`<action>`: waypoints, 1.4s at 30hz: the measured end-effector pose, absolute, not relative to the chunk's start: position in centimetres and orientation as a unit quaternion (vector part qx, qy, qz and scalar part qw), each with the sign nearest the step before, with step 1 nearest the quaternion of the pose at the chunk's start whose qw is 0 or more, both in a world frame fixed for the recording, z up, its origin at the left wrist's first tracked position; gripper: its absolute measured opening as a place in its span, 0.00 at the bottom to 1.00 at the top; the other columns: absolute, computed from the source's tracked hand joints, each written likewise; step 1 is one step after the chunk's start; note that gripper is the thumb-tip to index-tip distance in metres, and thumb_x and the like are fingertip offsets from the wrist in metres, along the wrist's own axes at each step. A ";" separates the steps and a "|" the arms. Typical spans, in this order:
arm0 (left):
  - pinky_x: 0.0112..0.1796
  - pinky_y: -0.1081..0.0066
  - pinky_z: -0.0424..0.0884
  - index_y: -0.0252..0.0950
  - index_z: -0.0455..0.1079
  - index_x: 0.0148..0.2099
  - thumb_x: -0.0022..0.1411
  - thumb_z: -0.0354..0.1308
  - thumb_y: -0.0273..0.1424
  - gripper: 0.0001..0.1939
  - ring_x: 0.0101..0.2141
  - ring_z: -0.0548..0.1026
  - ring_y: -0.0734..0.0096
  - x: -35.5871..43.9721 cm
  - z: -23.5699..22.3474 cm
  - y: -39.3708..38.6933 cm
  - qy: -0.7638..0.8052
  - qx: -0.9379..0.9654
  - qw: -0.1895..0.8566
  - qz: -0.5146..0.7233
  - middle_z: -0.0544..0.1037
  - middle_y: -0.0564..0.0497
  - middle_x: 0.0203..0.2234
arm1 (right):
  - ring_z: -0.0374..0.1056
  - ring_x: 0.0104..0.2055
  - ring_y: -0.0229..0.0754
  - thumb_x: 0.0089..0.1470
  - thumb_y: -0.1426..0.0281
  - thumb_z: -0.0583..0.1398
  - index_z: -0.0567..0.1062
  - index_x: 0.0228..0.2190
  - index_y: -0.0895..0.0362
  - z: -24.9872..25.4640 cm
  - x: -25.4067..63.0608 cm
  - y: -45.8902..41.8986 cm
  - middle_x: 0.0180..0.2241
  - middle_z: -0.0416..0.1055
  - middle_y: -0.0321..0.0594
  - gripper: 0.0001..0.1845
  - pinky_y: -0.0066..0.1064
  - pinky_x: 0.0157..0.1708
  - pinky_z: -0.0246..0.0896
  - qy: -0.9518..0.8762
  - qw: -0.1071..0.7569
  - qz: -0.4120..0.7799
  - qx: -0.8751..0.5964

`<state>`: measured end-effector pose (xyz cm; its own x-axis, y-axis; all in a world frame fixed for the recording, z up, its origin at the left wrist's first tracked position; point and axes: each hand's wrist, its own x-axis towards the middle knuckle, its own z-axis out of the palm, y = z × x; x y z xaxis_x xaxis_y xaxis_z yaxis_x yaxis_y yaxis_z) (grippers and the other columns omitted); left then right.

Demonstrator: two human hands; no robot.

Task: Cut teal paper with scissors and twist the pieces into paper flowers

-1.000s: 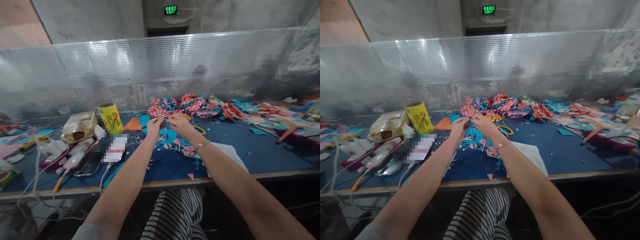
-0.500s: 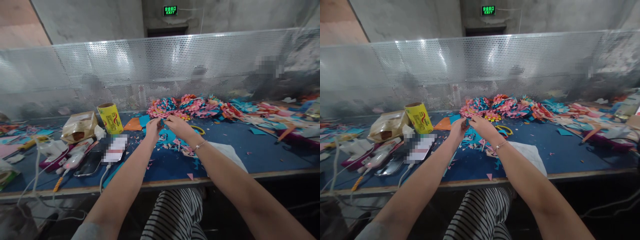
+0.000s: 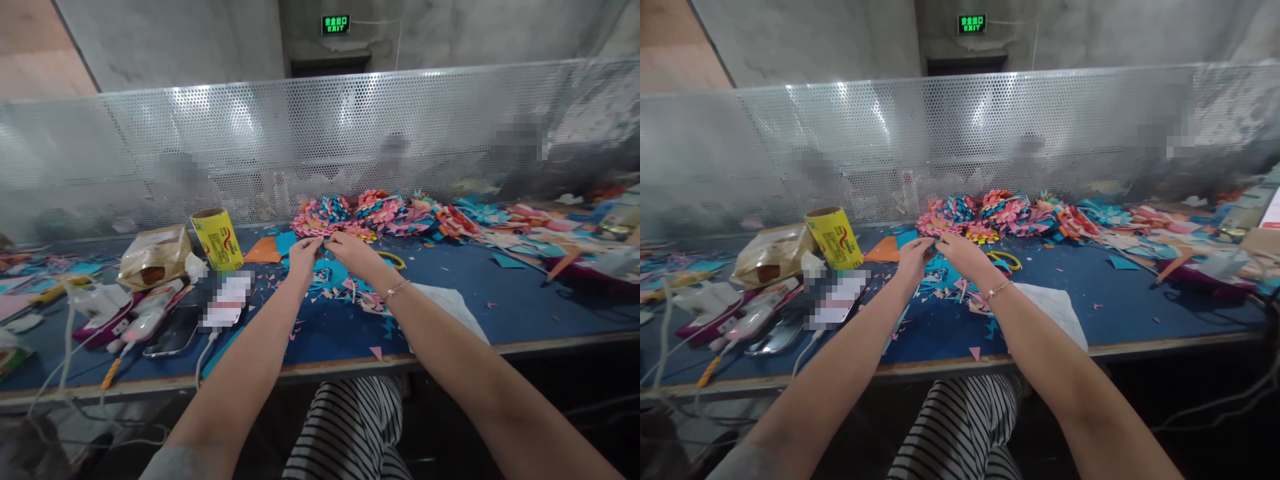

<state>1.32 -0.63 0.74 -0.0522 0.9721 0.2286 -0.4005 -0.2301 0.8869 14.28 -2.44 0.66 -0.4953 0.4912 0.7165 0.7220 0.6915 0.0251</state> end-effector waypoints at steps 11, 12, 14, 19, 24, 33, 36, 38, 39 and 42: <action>0.27 0.76 0.61 0.34 0.71 0.23 0.40 0.65 0.36 0.10 0.23 0.63 0.79 1.1 0.2 -0.2 0.325 0.543 0.449 0.631 0.69 0.55 0.18 | 0.64 0.24 0.37 0.48 0.62 0.56 0.64 0.22 0.56 0.0 14.0 -0.5 0.20 0.65 0.34 0.11 0.31 0.25 0.63 -0.632 0.583 0.248 -0.447; 0.27 0.76 0.61 0.34 0.71 0.23 0.41 0.65 0.35 0.10 0.22 0.63 0.79 1.1 0.2 -0.2 0.330 0.547 0.440 0.631 0.68 0.55 0.18 | 0.64 0.23 0.36 0.47 0.62 0.57 0.64 0.23 0.56 -0.1 14.0 -0.5 0.20 0.64 0.33 0.11 0.30 0.24 0.62 -0.624 0.582 0.267 -0.448; 0.26 0.76 0.59 0.34 0.71 0.24 0.42 0.64 0.35 0.09 0.22 0.62 0.79 1.1 0.3 -0.3 0.335 0.555 0.427 0.630 0.68 0.56 0.18 | 0.64 0.23 0.35 0.45 0.61 0.59 0.64 0.24 0.56 -0.1 13.9 -0.6 0.21 0.64 0.32 0.12 0.28 0.23 0.61 -0.604 0.585 0.317 -0.438; 0.25 0.76 0.58 0.34 0.72 0.24 0.43 0.64 0.34 0.09 0.21 0.61 0.80 0.9 0.6 -0.6 0.324 0.577 0.417 0.623 0.68 0.55 0.17 | 0.67 0.24 0.35 0.41 0.60 0.62 0.66 0.27 0.57 0.0 13.8 -0.9 0.23 0.68 0.34 0.16 0.28 0.25 0.64 -0.592 0.590 0.377 -0.400; 0.24 0.76 0.57 0.34 0.71 0.22 0.42 0.64 0.34 0.09 0.20 0.60 0.80 0.9 0.6 -0.6 0.319 0.578 0.422 0.621 0.67 0.56 0.16 | 0.67 0.23 0.36 0.40 0.58 0.63 0.68 0.25 0.58 0.4 14.0 -1.2 0.21 0.69 0.35 0.17 0.31 0.27 0.66 -0.627 0.573 0.361 -0.386; 0.23 0.76 0.61 0.34 0.69 0.22 0.39 0.64 0.37 0.12 0.19 0.61 0.80 1.3 0.1 -0.1 0.317 0.561 0.469 0.604 0.66 0.56 0.15 | 0.64 0.22 0.36 0.39 0.61 0.62 0.70 0.23 0.58 0.6 14.4 -1.0 0.19 0.67 0.35 0.13 0.30 0.24 0.61 -0.680 0.558 0.265 -0.396; 0.23 0.75 0.62 0.34 0.69 0.22 0.39 0.64 0.39 0.13 0.19 0.62 0.80 1.3 0.0 0.0 0.309 0.575 0.476 0.590 0.66 0.56 0.15 | 0.63 0.22 0.35 0.40 0.63 0.61 0.70 0.23 0.58 0.7 14.8 -0.9 0.19 0.66 0.34 0.11 0.29 0.24 0.61 -0.680 0.563 0.262 -0.389; 0.23 0.75 0.63 0.34 0.69 0.22 0.41 0.63 0.40 0.13 0.19 0.63 0.79 1.2 0.0 0.0 0.312 0.600 0.462 0.574 0.66 0.55 0.15 | 0.63 0.21 0.35 0.40 0.63 0.61 0.70 0.23 0.58 0.8 15.1 -1.0 0.18 0.65 0.33 0.10 0.29 0.25 0.62 -0.683 0.558 0.265 -0.390; 0.23 0.74 0.63 0.34 0.69 0.22 0.42 0.62 0.40 0.13 0.19 0.63 0.78 1.1 0.0 0.1 0.316 0.616 0.447 0.567 0.66 0.55 0.14 | 0.63 0.21 0.35 0.40 0.63 0.61 0.70 0.23 0.58 0.9 15.2 -1.0 0.18 0.65 0.33 0.10 0.30 0.25 0.63 -0.687 0.553 0.264 -0.391; 0.23 0.74 0.61 0.35 0.68 0.22 0.47 0.59 0.38 0.12 0.18 0.63 0.77 0.8 -0.1 0.3 0.329 0.665 0.379 0.552 0.66 0.55 0.14 | 0.64 0.22 0.36 0.41 0.63 0.60 0.70 0.23 0.58 0.9 15.3 -1.1 0.19 0.66 0.34 0.10 0.30 0.25 0.63 -0.699 0.541 0.258 -0.390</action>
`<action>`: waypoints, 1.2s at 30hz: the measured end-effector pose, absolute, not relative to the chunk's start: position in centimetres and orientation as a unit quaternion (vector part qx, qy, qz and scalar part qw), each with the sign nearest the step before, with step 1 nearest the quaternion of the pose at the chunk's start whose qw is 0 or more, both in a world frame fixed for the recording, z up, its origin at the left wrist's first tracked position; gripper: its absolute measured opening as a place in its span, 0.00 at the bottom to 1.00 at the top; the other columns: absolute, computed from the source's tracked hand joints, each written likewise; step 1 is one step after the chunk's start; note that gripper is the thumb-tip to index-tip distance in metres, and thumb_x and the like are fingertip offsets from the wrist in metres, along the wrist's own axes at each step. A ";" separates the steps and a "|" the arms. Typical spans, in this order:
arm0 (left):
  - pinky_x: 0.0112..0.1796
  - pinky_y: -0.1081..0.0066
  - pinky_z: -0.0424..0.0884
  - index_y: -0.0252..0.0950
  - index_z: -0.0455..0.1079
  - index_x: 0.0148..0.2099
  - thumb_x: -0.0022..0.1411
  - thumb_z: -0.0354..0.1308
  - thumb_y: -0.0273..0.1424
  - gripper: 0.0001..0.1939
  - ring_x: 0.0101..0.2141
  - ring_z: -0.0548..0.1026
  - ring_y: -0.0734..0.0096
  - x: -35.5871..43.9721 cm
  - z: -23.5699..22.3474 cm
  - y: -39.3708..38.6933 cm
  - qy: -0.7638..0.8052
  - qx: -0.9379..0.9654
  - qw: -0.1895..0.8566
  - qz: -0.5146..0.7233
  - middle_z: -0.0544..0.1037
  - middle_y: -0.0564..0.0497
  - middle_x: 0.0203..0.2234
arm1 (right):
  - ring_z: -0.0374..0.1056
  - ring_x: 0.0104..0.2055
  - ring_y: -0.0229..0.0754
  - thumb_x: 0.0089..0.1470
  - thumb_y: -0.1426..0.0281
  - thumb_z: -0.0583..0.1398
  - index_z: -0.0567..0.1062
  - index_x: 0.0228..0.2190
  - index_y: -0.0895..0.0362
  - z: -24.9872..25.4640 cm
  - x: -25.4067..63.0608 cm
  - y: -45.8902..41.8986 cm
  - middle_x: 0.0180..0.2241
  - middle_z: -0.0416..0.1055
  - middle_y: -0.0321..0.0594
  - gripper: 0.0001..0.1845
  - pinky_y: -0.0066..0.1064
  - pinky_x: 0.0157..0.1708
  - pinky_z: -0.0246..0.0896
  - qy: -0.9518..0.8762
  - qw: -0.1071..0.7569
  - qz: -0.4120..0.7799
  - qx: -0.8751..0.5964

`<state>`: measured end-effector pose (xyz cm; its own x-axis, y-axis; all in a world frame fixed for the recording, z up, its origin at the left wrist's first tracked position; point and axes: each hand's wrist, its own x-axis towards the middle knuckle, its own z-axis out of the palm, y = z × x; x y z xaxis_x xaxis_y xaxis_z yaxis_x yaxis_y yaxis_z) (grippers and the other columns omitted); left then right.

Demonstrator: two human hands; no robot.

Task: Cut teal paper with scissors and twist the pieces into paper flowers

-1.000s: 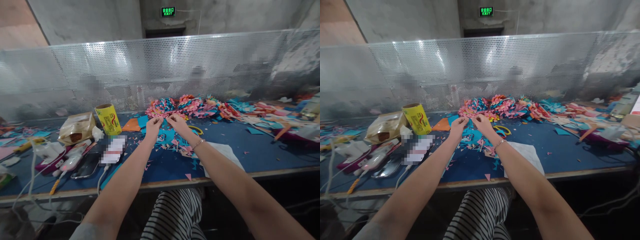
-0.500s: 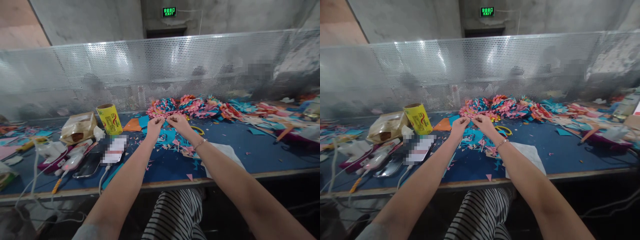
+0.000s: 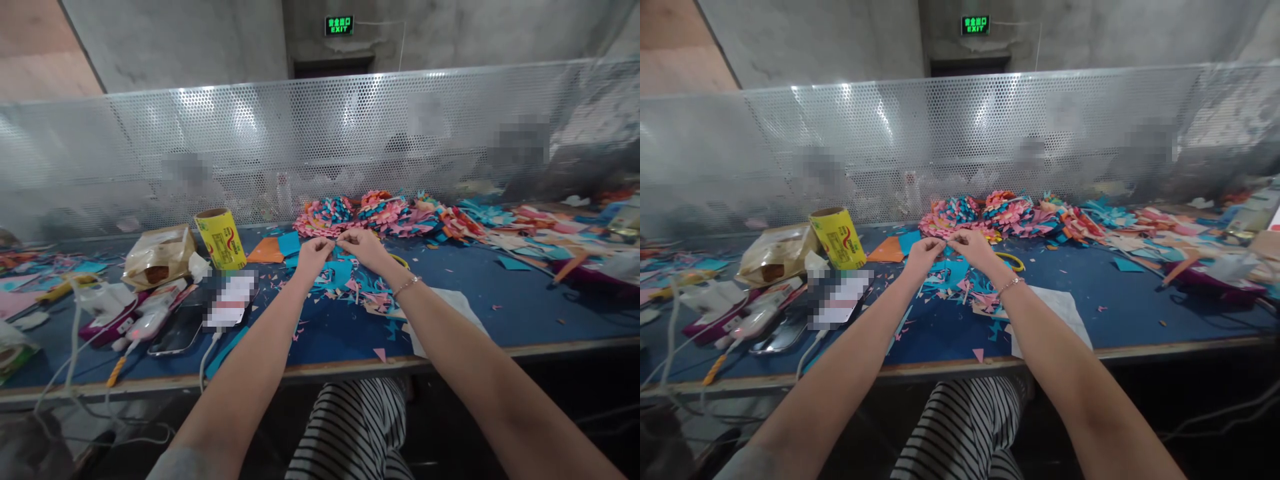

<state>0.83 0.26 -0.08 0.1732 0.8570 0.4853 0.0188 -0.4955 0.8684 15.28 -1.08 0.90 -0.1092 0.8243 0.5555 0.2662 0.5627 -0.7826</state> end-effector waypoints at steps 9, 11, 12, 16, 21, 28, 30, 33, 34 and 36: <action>0.24 0.73 0.59 0.36 0.63 0.24 0.53 0.53 0.33 0.08 0.17 0.65 0.75 0.8 0.3 -0.4 0.397 0.688 0.264 0.547 0.65 0.56 0.13 | 0.66 0.25 0.37 0.39 0.65 0.62 0.69 0.31 0.58 0.0 14.8 -0.5 0.22 0.67 0.34 0.15 0.30 0.26 0.64 -0.679 0.540 0.287 -0.405; 0.24 0.73 0.59 0.36 0.63 0.25 0.54 0.53 0.33 0.08 0.18 0.64 0.75 0.8 0.4 -0.5 0.401 0.695 0.258 0.538 0.65 0.57 0.13 | 0.67 0.26 0.37 0.39 0.66 0.63 0.69 0.31 0.59 -0.1 14.8 -0.3 0.23 0.67 0.35 0.15 0.30 0.26 0.64 -0.673 0.539 0.296 -0.411; 0.24 0.73 0.59 0.35 0.63 0.25 0.54 0.53 0.33 0.08 0.18 0.64 0.75 0.8 0.4 -0.5 0.403 0.697 0.257 0.535 0.64 0.57 0.13 | 0.67 0.26 0.38 0.39 0.66 0.62 0.69 0.31 0.59 -0.2 14.8 -0.3 0.23 0.67 0.36 0.15 0.31 0.26 0.64 -0.673 0.538 0.296 -0.412; 0.24 0.73 0.58 0.35 0.65 0.25 0.54 0.52 0.34 0.09 0.17 0.63 0.76 0.7 0.4 -0.4 0.408 0.691 0.269 0.532 0.63 0.57 0.12 | 0.68 0.27 0.39 0.40 0.67 0.62 0.70 0.31 0.59 -0.2 14.8 -0.3 0.23 0.68 0.37 0.14 0.32 0.27 0.64 -0.670 0.544 0.282 -0.419; 0.24 0.73 0.59 0.35 0.65 0.24 0.50 0.55 0.35 0.09 0.18 0.63 0.76 0.9 0.0 0.0 0.398 0.683 0.294 0.537 0.66 0.56 0.14 | 0.67 0.25 0.38 0.39 0.65 0.63 0.70 0.30 0.58 0.0 14.8 -0.5 0.22 0.68 0.35 0.14 0.32 0.28 0.65 -0.647 0.571 0.294 -0.411; 0.24 0.74 0.60 0.34 0.67 0.23 0.47 0.56 0.34 0.08 0.18 0.64 0.77 0.9 -0.4 0.6 0.375 0.687 0.321 0.533 0.68 0.55 0.15 | 0.66 0.23 0.36 0.39 0.66 0.62 0.69 0.26 0.58 0.5 14.6 -0.9 0.21 0.68 0.35 0.10 0.33 0.29 0.66 -0.610 0.591 0.322 -0.418; 0.24 0.74 0.61 0.34 0.67 0.22 0.47 0.56 0.33 0.08 0.18 0.64 0.77 0.8 -0.5 0.8 0.368 0.690 0.325 0.533 0.67 0.55 0.14 | 0.66 0.23 0.36 0.39 0.67 0.62 0.69 0.26 0.58 0.6 14.6 -1.0 0.21 0.68 0.35 0.10 0.33 0.29 0.66 -0.611 0.593 0.316 -0.418; 0.24 0.73 0.61 0.34 0.66 0.21 0.47 0.55 0.32 0.08 0.18 0.64 0.77 0.8 -0.5 0.8 0.359 0.687 0.341 0.532 0.67 0.55 0.14 | 0.66 0.23 0.37 0.40 0.67 0.61 0.69 0.25 0.58 0.5 14.5 -0.9 0.21 0.67 0.35 0.08 0.33 0.29 0.66 -0.618 0.591 0.305 -0.418; 0.24 0.73 0.61 0.34 0.66 0.21 0.47 0.55 0.32 0.08 0.18 0.64 0.77 0.9 -0.4 0.7 0.360 0.685 0.346 0.531 0.67 0.55 0.14 | 0.66 0.23 0.37 0.40 0.67 0.61 0.69 0.25 0.58 0.5 14.6 -0.9 0.21 0.68 0.35 0.08 0.33 0.29 0.65 -0.623 0.589 0.301 -0.418; 0.24 0.73 0.61 0.34 0.66 0.21 0.47 0.56 0.33 0.08 0.18 0.64 0.77 0.9 -0.4 0.5 0.369 0.676 0.352 0.532 0.67 0.55 0.14 | 0.65 0.23 0.37 0.40 0.68 0.60 0.70 0.26 0.58 0.4 14.6 -0.9 0.21 0.68 0.36 0.07 0.33 0.28 0.65 -0.637 0.581 0.286 -0.419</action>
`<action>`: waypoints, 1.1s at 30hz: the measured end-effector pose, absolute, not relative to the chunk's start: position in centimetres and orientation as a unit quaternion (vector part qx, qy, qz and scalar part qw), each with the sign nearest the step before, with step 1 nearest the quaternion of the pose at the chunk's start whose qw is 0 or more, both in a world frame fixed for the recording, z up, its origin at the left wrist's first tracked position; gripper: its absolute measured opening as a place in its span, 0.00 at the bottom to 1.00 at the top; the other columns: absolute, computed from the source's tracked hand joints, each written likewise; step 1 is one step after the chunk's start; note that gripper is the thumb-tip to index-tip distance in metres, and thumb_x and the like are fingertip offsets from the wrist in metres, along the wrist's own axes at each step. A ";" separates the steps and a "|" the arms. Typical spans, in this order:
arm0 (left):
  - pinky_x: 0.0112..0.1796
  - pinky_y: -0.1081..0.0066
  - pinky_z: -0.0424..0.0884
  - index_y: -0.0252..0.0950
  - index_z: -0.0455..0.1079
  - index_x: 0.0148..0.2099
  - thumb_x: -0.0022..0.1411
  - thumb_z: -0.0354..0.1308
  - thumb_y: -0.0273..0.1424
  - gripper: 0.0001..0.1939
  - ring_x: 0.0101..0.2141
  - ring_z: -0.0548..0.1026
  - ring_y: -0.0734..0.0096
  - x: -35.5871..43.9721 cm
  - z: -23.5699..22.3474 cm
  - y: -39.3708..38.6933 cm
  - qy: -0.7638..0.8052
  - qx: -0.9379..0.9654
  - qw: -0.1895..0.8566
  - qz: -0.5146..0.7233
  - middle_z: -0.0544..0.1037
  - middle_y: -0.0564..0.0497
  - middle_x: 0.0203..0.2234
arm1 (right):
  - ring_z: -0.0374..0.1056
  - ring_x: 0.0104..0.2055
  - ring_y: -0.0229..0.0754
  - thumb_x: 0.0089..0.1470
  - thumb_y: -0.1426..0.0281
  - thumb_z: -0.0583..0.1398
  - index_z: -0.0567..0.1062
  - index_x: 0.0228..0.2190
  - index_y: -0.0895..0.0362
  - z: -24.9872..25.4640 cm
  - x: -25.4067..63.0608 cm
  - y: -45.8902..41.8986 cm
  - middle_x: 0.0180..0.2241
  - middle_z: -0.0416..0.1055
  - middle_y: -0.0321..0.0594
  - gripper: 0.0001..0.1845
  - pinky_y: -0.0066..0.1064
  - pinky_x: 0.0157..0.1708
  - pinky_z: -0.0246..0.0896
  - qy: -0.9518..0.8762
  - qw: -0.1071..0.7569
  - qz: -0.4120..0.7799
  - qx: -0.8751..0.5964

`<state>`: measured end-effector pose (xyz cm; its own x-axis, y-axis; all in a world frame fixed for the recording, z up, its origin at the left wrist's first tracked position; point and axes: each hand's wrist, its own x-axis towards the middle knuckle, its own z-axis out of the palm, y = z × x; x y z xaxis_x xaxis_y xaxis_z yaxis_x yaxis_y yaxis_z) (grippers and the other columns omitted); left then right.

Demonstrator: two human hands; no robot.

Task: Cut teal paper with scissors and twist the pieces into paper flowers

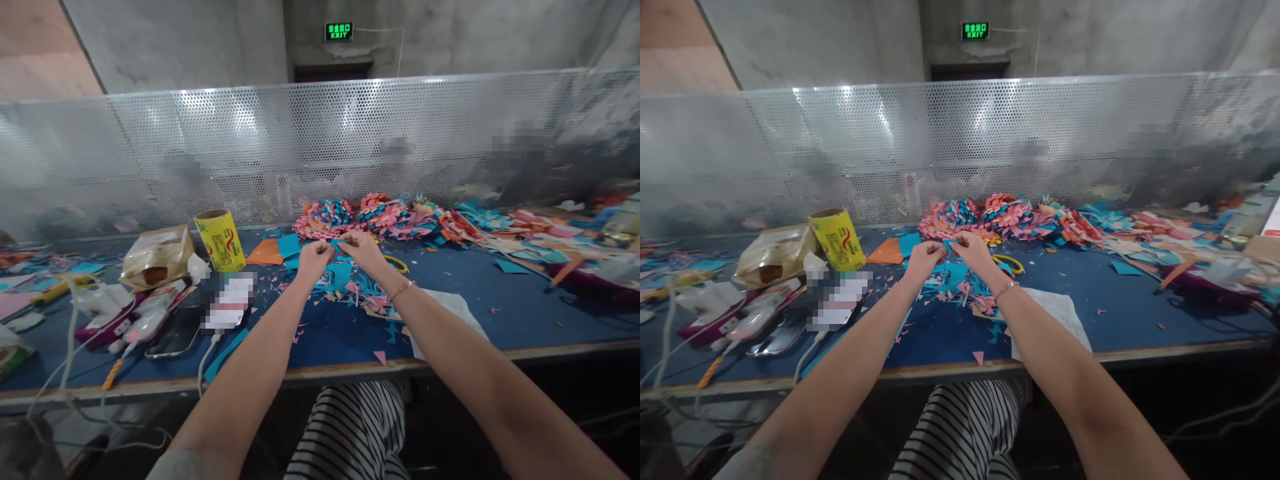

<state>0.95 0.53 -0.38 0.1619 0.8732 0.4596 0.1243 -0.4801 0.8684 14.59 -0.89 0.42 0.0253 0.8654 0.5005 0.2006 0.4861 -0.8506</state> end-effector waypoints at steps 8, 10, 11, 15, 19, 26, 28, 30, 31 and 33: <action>0.23 0.75 0.60 0.34 0.66 0.24 0.43 0.59 0.29 0.05 0.19 0.64 0.78 0.8 0.1 0.0 0.397 0.660 0.307 0.559 0.67 0.56 0.15 | 0.62 0.23 0.35 0.41 0.71 0.57 0.73 0.30 0.58 0.1 14.7 -0.7 0.21 0.65 0.34 0.10 0.29 0.25 0.60 -0.705 0.548 0.211 -0.397; 0.22 0.75 0.60 0.35 0.65 0.23 0.44 0.58 0.29 0.05 0.18 0.64 0.78 0.8 0.3 -0.3 0.400 0.656 0.308 0.561 0.66 0.57 0.14 | 0.63 0.24 0.36 0.39 0.72 0.57 0.73 0.31 0.59 0.1 14.6 -0.6 0.23 0.66 0.35 0.12 0.29 0.25 0.61 -0.706 0.545 0.216 -0.397; 0.22 0.75 0.60 0.35 0.64 0.23 0.45 0.58 0.30 0.05 0.17 0.64 0.78 0.9 0.3 -0.4 0.400 0.652 0.319 0.559 0.66 0.57 0.13 | 0.63 0.24 0.36 0.39 0.73 0.57 0.72 0.31 0.59 0.1 14.6 -0.6 0.24 0.67 0.36 0.12 0.29 0.25 0.61 -0.703 0.544 0.216 -0.403; 0.22 0.72 0.64 0.34 0.64 0.25 0.45 0.58 0.30 0.05 0.16 0.67 0.75 1.2 0.6 -0.9 0.379 0.600 0.436 0.553 0.70 0.55 0.15 | 0.65 0.26 0.38 0.40 0.74 0.55 0.72 0.30 0.59 -0.1 14.8 -0.5 0.26 0.69 0.38 0.10 0.31 0.27 0.62 -0.702 0.542 0.194 -0.420; 0.29 0.68 0.70 0.33 0.66 0.26 0.44 0.61 0.33 0.10 0.21 0.72 0.72 1.5 0.7 -1.0 0.324 0.508 0.548 0.580 0.72 0.53 0.17 | 0.67 0.32 0.41 0.40 0.77 0.54 0.73 0.25 0.57 -0.1 15.0 -0.5 0.28 0.70 0.40 0.09 0.34 0.34 0.62 -0.713 0.563 0.119 -0.400; 0.30 0.69 0.71 0.33 0.65 0.29 0.34 0.67 0.27 0.18 0.20 0.72 0.75 1.4 0.7 -0.8 0.333 0.490 0.534 0.604 0.72 0.56 0.17 | 0.67 0.35 0.41 0.41 0.73 0.56 0.73 0.27 0.56 0.2 14.7 -0.9 0.30 0.71 0.40 0.08 0.34 0.36 0.63 -0.690 0.590 0.171 -0.383; 0.31 0.69 0.70 0.32 0.67 0.31 0.35 0.67 0.27 0.17 0.21 0.72 0.75 1.4 0.7 -0.8 0.338 0.492 0.530 0.603 0.73 0.55 0.18 | 0.67 0.33 0.41 0.41 0.69 0.57 0.72 0.28 0.56 0.2 14.8 -1.0 0.29 0.71 0.40 0.08 0.34 0.35 0.63 -0.671 0.597 0.217 -0.382; 0.32 0.69 0.70 0.32 0.69 0.30 0.37 0.66 0.28 0.15 0.22 0.71 0.75 1.4 0.6 -0.7 0.336 0.502 0.527 0.598 0.73 0.54 0.19 | 0.66 0.30 0.39 0.41 0.67 0.57 0.71 0.28 0.57 0.3 14.9 -1.0 0.26 0.70 0.38 0.09 0.33 0.33 0.63 -0.658 0.599 0.250 -0.382; 0.32 0.69 0.70 0.32 0.70 0.30 0.37 0.66 0.29 0.13 0.22 0.71 0.76 1.4 0.6 -0.6 0.333 0.507 0.524 0.598 0.73 0.54 0.19 | 0.65 0.29 0.38 0.41 0.66 0.57 0.71 0.27 0.57 0.3 14.9 -0.9 0.24 0.69 0.37 0.09 0.33 0.32 0.62 -0.653 0.600 0.262 -0.382; 0.33 0.69 0.70 0.31 0.71 0.28 0.38 0.66 0.29 0.12 0.23 0.71 0.76 1.3 0.5 -0.6 0.325 0.512 0.522 0.600 0.73 0.53 0.19 | 0.64 0.27 0.37 0.40 0.65 0.58 0.71 0.27 0.57 0.2 15.0 -0.9 0.23 0.68 0.36 0.09 0.32 0.31 0.62 -0.644 0.601 0.284 -0.379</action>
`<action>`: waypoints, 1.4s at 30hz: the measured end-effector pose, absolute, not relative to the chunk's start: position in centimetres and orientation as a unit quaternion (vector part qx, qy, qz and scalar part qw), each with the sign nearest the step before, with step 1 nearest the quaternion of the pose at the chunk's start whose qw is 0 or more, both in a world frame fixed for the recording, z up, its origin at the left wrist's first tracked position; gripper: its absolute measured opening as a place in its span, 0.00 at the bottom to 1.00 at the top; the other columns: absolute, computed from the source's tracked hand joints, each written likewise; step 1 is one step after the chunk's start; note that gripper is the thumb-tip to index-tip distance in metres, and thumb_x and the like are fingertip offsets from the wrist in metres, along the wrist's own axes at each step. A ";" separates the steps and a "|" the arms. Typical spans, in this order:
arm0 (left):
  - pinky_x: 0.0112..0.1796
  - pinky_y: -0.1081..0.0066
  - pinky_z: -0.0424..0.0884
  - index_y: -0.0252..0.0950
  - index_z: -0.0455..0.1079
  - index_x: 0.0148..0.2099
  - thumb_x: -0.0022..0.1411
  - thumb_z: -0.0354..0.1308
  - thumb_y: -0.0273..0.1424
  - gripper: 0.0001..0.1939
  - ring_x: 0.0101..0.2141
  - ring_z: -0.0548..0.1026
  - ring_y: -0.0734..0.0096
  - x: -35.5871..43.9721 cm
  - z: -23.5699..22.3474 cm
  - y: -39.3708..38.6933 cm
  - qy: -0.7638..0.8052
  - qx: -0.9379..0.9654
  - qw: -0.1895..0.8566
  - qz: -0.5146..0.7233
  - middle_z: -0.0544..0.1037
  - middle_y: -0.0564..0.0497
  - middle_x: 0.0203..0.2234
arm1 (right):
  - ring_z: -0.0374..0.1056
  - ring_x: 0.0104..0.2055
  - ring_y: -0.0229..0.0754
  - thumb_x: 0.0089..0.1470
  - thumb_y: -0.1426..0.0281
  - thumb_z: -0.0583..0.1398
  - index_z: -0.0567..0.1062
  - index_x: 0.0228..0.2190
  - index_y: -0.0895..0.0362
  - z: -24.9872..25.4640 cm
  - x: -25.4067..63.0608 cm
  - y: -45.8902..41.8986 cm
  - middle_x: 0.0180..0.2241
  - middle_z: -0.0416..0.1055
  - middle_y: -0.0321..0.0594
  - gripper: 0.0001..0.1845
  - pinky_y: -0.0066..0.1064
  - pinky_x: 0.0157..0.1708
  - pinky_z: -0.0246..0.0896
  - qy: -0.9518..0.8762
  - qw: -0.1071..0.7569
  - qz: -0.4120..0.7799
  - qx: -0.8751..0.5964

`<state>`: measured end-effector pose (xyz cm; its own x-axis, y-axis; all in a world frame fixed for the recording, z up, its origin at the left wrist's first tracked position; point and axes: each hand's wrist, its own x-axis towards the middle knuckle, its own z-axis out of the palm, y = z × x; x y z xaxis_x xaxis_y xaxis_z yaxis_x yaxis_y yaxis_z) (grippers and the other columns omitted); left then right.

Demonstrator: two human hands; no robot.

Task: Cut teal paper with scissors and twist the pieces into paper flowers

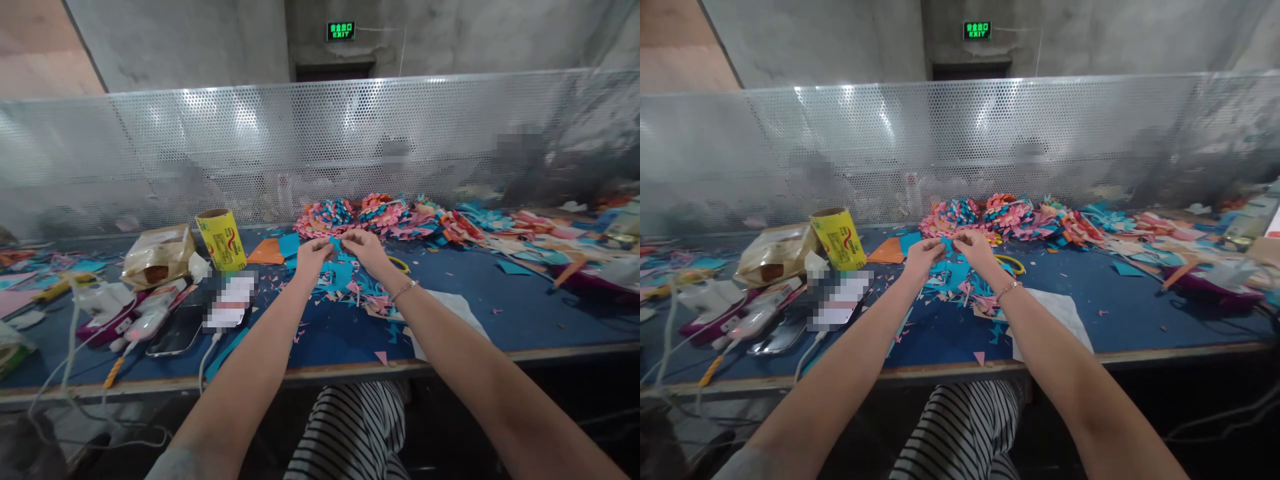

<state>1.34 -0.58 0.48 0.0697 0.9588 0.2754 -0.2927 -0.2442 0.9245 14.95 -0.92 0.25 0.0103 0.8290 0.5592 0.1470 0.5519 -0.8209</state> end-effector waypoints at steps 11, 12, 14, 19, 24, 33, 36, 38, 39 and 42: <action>0.31 0.72 0.70 0.33 0.69 0.25 0.37 0.66 0.30 0.11 0.24 0.70 0.77 1.5 0.5 -0.9 0.300 0.516 0.535 0.598 0.72 0.54 0.19 | 0.62 0.25 0.34 0.38 0.66 0.60 0.70 0.27 0.58 0.5 14.8 -1.3 0.22 0.66 0.34 0.10 0.30 0.28 0.60 -0.630 0.608 0.304 -0.376; 0.31 0.72 0.70 0.33 0.69 0.26 0.37 0.66 0.30 0.11 0.24 0.70 0.77 1.5 0.5 -0.9 0.298 0.515 0.538 0.597 0.72 0.55 0.19 | 0.62 0.25 0.34 0.38 0.67 0.60 0.70 0.28 0.58 0.5 14.8 -1.3 0.23 0.66 0.34 0.11 0.29 0.28 0.60 -0.629 0.608 0.306 -0.376; 0.32 0.71 0.70 0.33 0.69 0.26 0.38 0.66 0.30 0.11 0.24 0.70 0.77 1.4 0.5 -0.9 0.292 0.514 0.543 0.596 0.72 0.55 0.19 | 0.62 0.25 0.34 0.37 0.68 0.60 0.69 0.28 0.58 0.5 14.9 -1.2 0.23 0.66 0.34 0.12 0.29 0.27 0.60 -0.626 0.608 0.312 -0.375; 0.32 0.71 0.70 0.33 0.68 0.27 0.36 0.67 0.32 0.14 0.23 0.70 0.78 1.5 0.3 -0.6 0.293 0.516 0.546 0.592 0.72 0.55 0.19 | 0.61 0.25 0.33 0.35 0.68 0.60 0.67 0.28 0.57 0.3 14.8 -1.0 0.24 0.65 0.33 0.13 0.27 0.26 0.60 -0.621 0.609 0.324 -0.372; 0.33 0.70 0.70 0.32 0.69 0.26 0.33 0.69 0.36 0.17 0.23 0.70 0.77 1.5 0.0 -0.4 0.274 0.533 0.561 0.572 0.71 0.55 0.19 | 0.62 0.25 0.33 0.36 0.67 0.61 0.67 0.27 0.57 0.3 14.7 -1.1 0.23 0.66 0.33 0.12 0.28 0.27 0.61 -0.614 0.612 0.335 -0.370; 0.31 0.72 0.68 0.31 0.68 0.22 0.34 0.68 0.35 0.15 0.21 0.68 0.79 1.5 0.1 -0.6 0.290 0.508 0.567 0.580 0.67 0.56 0.16 | 0.61 0.26 0.34 0.40 0.66 0.59 0.66 0.26 0.56 0.2 14.6 -1.0 0.23 0.64 0.33 0.09 0.29 0.28 0.60 -0.661 0.591 0.287 -0.362; 0.31 0.71 0.68 0.31 0.68 0.21 0.34 0.69 0.33 0.14 0.21 0.67 0.79 1.5 0.3 -0.7 0.288 0.492 0.581 0.581 0.67 0.56 0.15 | 0.60 0.26 0.35 0.41 0.66 0.58 0.65 0.26 0.56 0.3 14.6 -1.0 0.23 0.62 0.33 0.08 0.28 0.27 0.59 -0.681 0.589 0.251 -0.355; 0.31 0.71 0.68 0.31 0.68 0.20 0.34 0.69 0.32 0.14 0.21 0.67 0.80 1.5 0.4 -0.8 0.283 0.486 0.589 0.580 0.67 0.56 0.15 | 0.60 0.26 0.35 0.42 0.66 0.57 0.65 0.25 0.56 0.3 14.7 -1.0 0.23 0.62 0.34 0.07 0.29 0.27 0.59 -0.689 0.581 0.244 -0.358; 0.31 0.71 0.68 0.31 0.68 0.20 0.34 0.69 0.31 0.13 0.21 0.67 0.80 1.6 0.4 -0.8 0.281 0.484 0.592 0.580 0.68 0.55 0.16 | 0.60 0.27 0.36 0.42 0.67 0.57 0.66 0.25 0.56 0.3 14.7 -0.9 0.23 0.63 0.34 0.06 0.29 0.28 0.59 -0.690 0.579 0.244 -0.359; 0.31 0.71 0.68 0.31 0.68 0.21 0.35 0.68 0.30 0.12 0.21 0.67 0.80 1.6 0.3 -0.8 0.278 0.482 0.594 0.581 0.68 0.55 0.16 | 0.61 0.27 0.36 0.41 0.67 0.57 0.67 0.26 0.56 0.3 14.8 -0.8 0.24 0.64 0.35 0.07 0.30 0.29 0.59 -0.691 0.577 0.251 -0.356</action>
<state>1.60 -0.82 0.33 0.1695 0.9581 0.2307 -0.4227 -0.1408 0.8952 14.76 -0.79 0.26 -0.0815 0.7816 0.6185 0.2030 0.6206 -0.7574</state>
